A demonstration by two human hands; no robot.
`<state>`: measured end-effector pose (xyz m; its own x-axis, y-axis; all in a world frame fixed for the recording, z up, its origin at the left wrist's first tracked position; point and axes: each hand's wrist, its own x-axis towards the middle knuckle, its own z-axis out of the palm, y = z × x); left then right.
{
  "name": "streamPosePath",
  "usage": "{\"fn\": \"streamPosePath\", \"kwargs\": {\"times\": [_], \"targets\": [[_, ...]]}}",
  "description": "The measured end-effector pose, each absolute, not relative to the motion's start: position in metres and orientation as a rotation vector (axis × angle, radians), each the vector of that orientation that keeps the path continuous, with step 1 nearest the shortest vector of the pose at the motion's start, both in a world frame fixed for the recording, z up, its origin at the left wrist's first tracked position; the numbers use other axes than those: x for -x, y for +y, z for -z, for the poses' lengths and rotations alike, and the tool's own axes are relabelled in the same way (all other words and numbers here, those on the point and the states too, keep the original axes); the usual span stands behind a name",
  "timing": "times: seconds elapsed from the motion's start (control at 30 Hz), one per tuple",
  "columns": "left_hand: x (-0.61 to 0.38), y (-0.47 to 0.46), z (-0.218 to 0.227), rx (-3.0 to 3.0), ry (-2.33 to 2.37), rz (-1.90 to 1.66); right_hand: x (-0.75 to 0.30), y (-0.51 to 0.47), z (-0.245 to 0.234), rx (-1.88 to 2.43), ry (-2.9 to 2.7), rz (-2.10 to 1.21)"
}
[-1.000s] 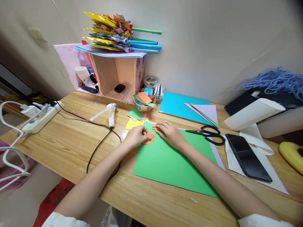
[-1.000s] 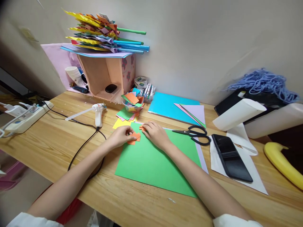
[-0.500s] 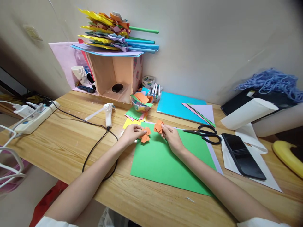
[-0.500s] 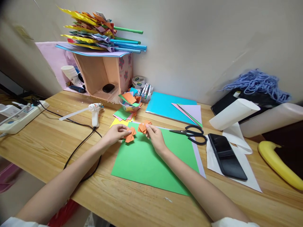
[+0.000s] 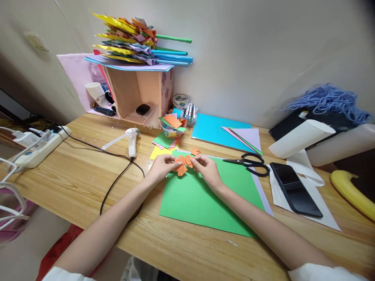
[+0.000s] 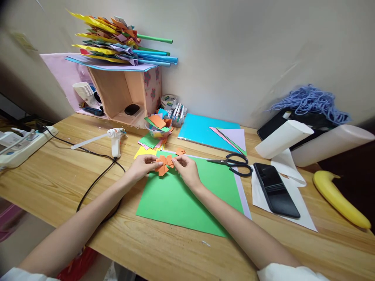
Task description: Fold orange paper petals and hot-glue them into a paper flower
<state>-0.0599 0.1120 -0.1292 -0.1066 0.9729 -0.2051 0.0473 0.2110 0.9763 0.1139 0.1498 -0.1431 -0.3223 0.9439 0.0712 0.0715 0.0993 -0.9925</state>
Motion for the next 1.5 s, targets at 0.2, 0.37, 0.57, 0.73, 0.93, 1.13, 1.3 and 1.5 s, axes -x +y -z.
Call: {"fn": "streamPosePath", "kwargs": {"times": [0.2, 0.37, 0.57, 0.73, 0.93, 1.13, 1.3, 1.5], "targets": [[0.055, 0.111, 0.134, -1.007, 1.39, -1.145, -0.112, 0.146, 0.138, 1.034, -1.456, -1.342], [0.052, 0.109, 0.133, -0.996, 1.447, -1.166, -0.11, 0.146, 0.14, 1.009, -1.414, -1.434], [0.051, 0.107, 0.126, -0.978, 1.436, -1.179, -0.11, 0.146, 0.143, 1.009, -1.334, -1.5], [0.05, 0.107, 0.124, -0.979, 1.435, -1.167, -0.109, 0.145, 0.142, 1.017, -1.302, -1.493], [0.053, 0.109, 0.128, -0.984, 1.461, -1.155, -0.11, 0.146, 0.14, 1.013, -1.361, -1.488], [0.058, 0.11, 0.131, -1.113, 1.487, -1.15, -0.112, 0.147, 0.14, 0.987, -1.424, -1.49], [0.056, 0.109, 0.128, -1.097, 1.457, -1.15, -0.111, 0.145, 0.138, 0.998, -1.436, -1.48], [0.052, 0.107, 0.119, -1.002, 1.42, -1.153, -0.11, 0.144, 0.139, 0.993, -1.411, -1.464]]}}
